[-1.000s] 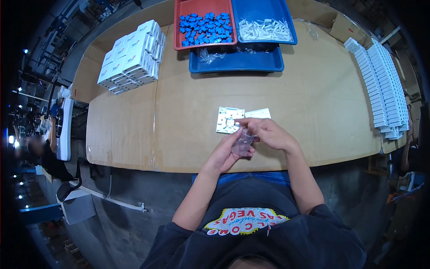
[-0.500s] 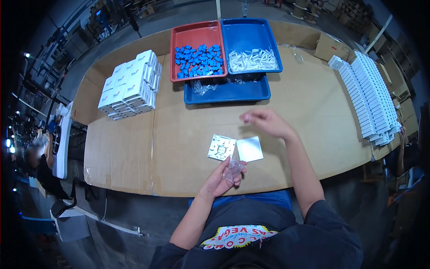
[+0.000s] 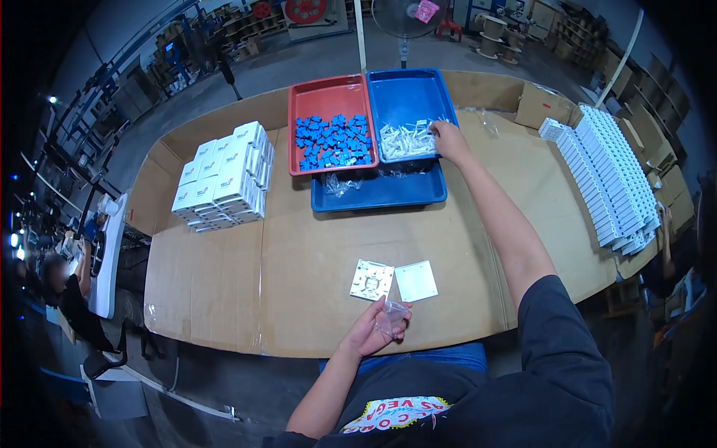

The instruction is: The recorder gathers various small blue and white components, places them into small plastic bags, and then packs these components and bags into white cardboard boxes.

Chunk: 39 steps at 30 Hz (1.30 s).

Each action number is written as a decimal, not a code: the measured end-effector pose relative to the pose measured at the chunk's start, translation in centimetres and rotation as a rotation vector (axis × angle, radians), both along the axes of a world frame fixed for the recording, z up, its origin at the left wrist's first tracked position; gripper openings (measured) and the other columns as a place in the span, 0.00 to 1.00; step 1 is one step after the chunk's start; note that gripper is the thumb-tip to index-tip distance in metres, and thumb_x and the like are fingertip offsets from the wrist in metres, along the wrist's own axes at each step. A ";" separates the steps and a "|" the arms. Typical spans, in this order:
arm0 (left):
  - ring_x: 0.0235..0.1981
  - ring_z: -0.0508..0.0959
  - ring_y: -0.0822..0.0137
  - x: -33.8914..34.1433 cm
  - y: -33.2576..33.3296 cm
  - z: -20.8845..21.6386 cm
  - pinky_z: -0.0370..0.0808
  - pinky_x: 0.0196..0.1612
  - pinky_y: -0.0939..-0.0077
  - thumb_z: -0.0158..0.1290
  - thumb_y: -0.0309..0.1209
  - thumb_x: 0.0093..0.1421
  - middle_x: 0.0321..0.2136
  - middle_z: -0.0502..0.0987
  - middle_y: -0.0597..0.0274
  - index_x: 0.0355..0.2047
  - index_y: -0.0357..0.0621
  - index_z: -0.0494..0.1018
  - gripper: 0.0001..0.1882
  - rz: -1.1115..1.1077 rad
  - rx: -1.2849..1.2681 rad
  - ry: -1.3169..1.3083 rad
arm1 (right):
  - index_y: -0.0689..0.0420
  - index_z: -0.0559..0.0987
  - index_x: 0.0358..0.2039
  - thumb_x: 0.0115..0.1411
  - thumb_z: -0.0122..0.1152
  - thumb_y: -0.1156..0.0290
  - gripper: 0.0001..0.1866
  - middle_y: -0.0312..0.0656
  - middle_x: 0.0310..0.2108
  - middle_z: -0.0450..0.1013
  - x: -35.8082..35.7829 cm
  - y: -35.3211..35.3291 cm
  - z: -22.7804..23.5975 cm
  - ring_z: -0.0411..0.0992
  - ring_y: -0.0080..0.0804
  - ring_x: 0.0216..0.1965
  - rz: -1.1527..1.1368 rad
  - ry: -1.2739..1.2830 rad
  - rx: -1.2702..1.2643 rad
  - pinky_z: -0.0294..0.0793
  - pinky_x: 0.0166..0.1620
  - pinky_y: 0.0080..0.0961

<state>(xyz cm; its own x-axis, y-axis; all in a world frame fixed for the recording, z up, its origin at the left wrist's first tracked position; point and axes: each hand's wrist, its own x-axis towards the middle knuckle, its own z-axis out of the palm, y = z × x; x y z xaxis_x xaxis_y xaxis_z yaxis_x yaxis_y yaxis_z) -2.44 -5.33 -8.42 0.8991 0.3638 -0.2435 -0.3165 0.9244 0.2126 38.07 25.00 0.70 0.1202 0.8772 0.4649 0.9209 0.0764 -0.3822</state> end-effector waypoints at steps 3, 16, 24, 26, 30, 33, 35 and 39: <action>0.32 0.75 0.66 -0.3 -0.2 0.0 0.73 0.41 0.69 0.37 0.58 0.77 0.45 0.80 0.55 0.61 0.35 0.71 0.36 0.011 0.016 0.014 | 0.59 0.85 0.38 0.63 0.56 0.75 0.09 0.53 0.43 0.79 -0.2 0.8 0.1 0.77 0.54 0.49 -0.042 -0.040 -0.016 0.77 0.52 0.50; 0.35 0.77 0.64 -0.1 -0.1 0.2 0.77 0.45 0.67 0.36 0.55 0.78 0.49 0.79 0.54 0.65 0.32 0.67 0.36 0.019 0.034 0.005 | 0.58 0.86 0.31 0.57 0.67 0.68 0.07 0.53 0.40 0.79 -0.4 3.7 0.2 0.79 0.53 0.45 -0.209 -0.062 -0.069 0.79 0.52 0.47; 0.38 0.79 0.63 0.0 -0.1 -0.1 0.78 0.45 0.68 0.35 0.55 0.78 0.50 0.80 0.51 0.66 0.31 0.65 0.37 0.018 0.042 -0.015 | 0.59 0.87 0.37 0.56 0.69 0.65 0.12 0.52 0.50 0.78 -2.9 3.7 1.4 0.79 0.54 0.51 -0.362 -0.075 -0.178 0.79 0.56 0.48; 0.40 0.78 0.63 0.0 -0.1 -0.2 0.78 0.45 0.68 0.36 0.55 0.78 0.50 0.80 0.51 0.66 0.31 0.66 0.36 0.018 0.054 -0.013 | 0.59 0.87 0.37 0.55 0.69 0.64 0.13 0.52 0.52 0.78 -3.1 3.6 1.5 0.79 0.54 0.51 -0.382 -0.054 -0.191 0.79 0.57 0.48; 0.42 0.78 0.63 0.1 -0.1 0.1 0.77 0.46 0.68 0.36 0.55 0.78 0.50 0.80 0.51 0.66 0.32 0.66 0.36 0.027 0.056 -0.013 | 0.61 0.86 0.38 0.56 0.68 0.65 0.14 0.53 0.50 0.78 -1.8 3.3 1.1 0.78 0.54 0.53 -0.273 -0.062 -0.200 0.78 0.57 0.48; 0.43 0.78 0.63 0.1 -0.3 0.1 0.76 0.47 0.67 0.37 0.55 0.78 0.50 0.80 0.51 0.67 0.32 0.66 0.36 0.046 0.060 0.026 | 0.63 0.85 0.40 0.57 0.67 0.67 0.14 0.54 0.49 0.77 -0.8 3.0 0.5 0.77 0.55 0.52 -0.171 -0.047 -0.206 0.78 0.56 0.49; 0.40 0.79 0.60 0.2 0.1 -0.2 0.76 0.50 0.62 0.36 0.55 0.78 0.50 0.80 0.51 0.66 0.31 0.66 0.37 0.027 0.067 0.001 | 0.64 0.85 0.39 0.58 0.66 0.69 0.12 0.54 0.49 0.77 0.2 2.8 0.1 0.77 0.56 0.51 -0.138 -0.043 -0.176 0.77 0.56 0.50; 0.44 0.79 0.60 0.6 0.3 -0.4 0.76 0.51 0.63 0.38 0.55 0.77 0.50 0.79 0.51 0.67 0.31 0.65 0.37 -0.014 0.089 -0.025 | 0.61 0.84 0.34 0.65 0.66 0.67 0.09 0.46 0.43 0.79 2.2 1.5 1.4 0.77 0.41 0.36 -0.089 0.295 -0.064 0.77 0.44 0.38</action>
